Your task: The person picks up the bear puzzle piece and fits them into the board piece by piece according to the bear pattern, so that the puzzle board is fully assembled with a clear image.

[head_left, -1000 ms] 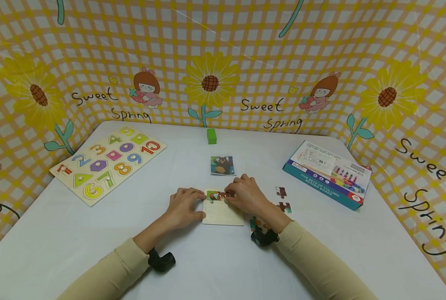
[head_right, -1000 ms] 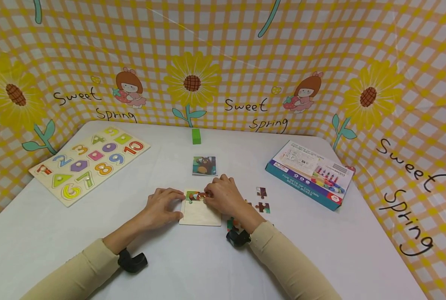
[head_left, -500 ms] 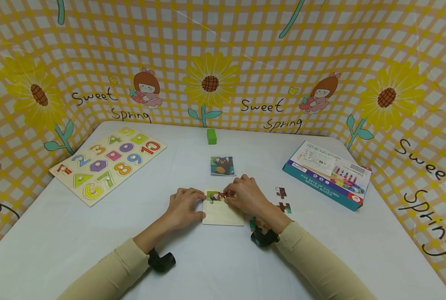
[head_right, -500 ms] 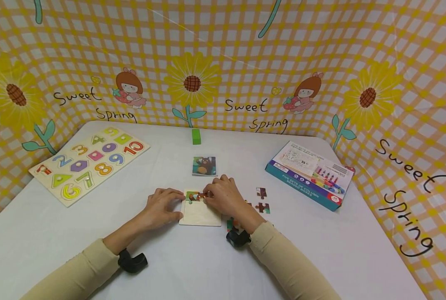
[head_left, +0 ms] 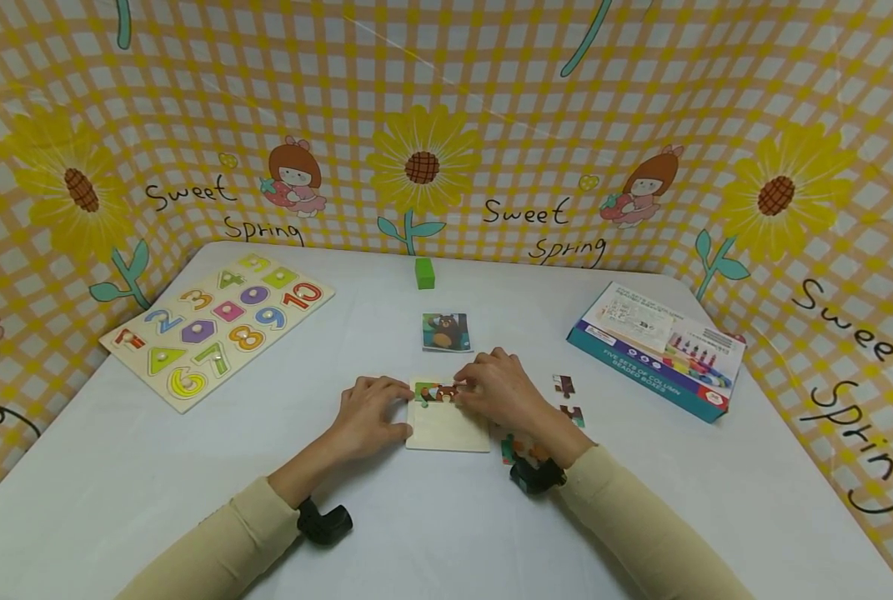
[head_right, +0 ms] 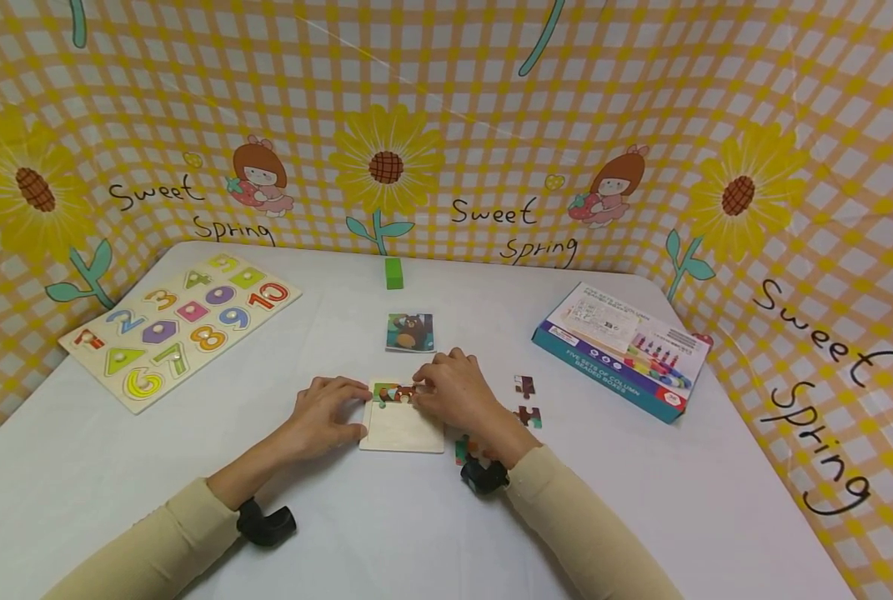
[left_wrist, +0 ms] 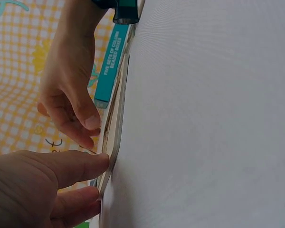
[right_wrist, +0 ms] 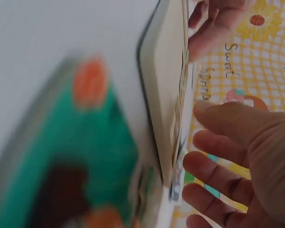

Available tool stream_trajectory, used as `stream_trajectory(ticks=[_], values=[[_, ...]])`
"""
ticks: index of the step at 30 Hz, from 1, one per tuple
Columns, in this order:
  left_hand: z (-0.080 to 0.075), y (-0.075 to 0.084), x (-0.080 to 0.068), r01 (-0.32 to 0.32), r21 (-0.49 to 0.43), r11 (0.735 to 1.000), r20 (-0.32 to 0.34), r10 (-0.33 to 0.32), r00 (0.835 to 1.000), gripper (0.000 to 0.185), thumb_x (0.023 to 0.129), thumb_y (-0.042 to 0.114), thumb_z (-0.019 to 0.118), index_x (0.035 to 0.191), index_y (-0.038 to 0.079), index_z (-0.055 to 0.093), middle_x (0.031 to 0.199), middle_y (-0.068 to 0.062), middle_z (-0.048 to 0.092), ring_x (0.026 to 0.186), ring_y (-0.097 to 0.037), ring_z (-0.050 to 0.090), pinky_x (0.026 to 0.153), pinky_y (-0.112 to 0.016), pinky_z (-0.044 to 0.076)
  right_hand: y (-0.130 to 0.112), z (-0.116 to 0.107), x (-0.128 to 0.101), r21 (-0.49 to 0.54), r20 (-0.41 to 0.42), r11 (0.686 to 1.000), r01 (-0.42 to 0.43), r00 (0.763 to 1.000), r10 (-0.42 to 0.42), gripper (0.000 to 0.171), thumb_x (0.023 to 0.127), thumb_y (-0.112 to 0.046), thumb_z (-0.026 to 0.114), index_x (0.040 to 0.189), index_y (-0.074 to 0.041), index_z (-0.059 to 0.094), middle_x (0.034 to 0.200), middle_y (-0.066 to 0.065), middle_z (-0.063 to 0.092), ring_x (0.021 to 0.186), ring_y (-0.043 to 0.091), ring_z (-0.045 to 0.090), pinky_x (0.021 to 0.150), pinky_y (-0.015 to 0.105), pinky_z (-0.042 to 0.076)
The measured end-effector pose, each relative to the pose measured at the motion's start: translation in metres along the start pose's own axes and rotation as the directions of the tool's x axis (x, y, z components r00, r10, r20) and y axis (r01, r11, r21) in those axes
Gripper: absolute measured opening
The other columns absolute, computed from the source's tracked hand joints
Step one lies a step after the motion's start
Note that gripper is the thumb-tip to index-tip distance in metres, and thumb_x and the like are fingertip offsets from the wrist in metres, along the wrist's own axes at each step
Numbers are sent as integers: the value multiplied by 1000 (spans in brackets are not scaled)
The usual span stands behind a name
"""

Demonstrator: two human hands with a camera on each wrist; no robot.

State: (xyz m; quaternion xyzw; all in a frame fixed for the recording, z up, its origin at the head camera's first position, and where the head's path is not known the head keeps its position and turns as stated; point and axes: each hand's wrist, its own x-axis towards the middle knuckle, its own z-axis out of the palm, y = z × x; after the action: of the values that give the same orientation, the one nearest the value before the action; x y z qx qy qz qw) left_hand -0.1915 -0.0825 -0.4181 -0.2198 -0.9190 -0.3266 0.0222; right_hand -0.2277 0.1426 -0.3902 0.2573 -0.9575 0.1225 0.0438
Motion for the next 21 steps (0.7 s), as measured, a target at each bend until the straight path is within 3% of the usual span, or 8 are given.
stream_trajectory(ticks=[6, 21], values=[[0, 1, -1, -1, -2, 1000, -8, 1, 1000, 41, 70, 20, 73, 109, 11, 62, 116, 0, 53, 109, -27, 37, 88, -50, 23, 17, -14, -10, 69, -29, 997, -19, 999, 21, 28, 76, -27, 70, 100, -12, 69, 87, 0, 60, 86, 21, 43, 75, 40, 32], [-1, 0, -1, -2, 1, 1000, -3, 2, 1000, 41, 71, 20, 73, 110, 11, 61, 116, 0, 53, 109, -27, 37, 88, -50, 23, 86, -42, -47, 134, -9, 974, -180, 983, 183, 33, 80, -24, 67, 107, -7, 65, 103, 9, 58, 96, 27, 41, 77, 45, 35]])
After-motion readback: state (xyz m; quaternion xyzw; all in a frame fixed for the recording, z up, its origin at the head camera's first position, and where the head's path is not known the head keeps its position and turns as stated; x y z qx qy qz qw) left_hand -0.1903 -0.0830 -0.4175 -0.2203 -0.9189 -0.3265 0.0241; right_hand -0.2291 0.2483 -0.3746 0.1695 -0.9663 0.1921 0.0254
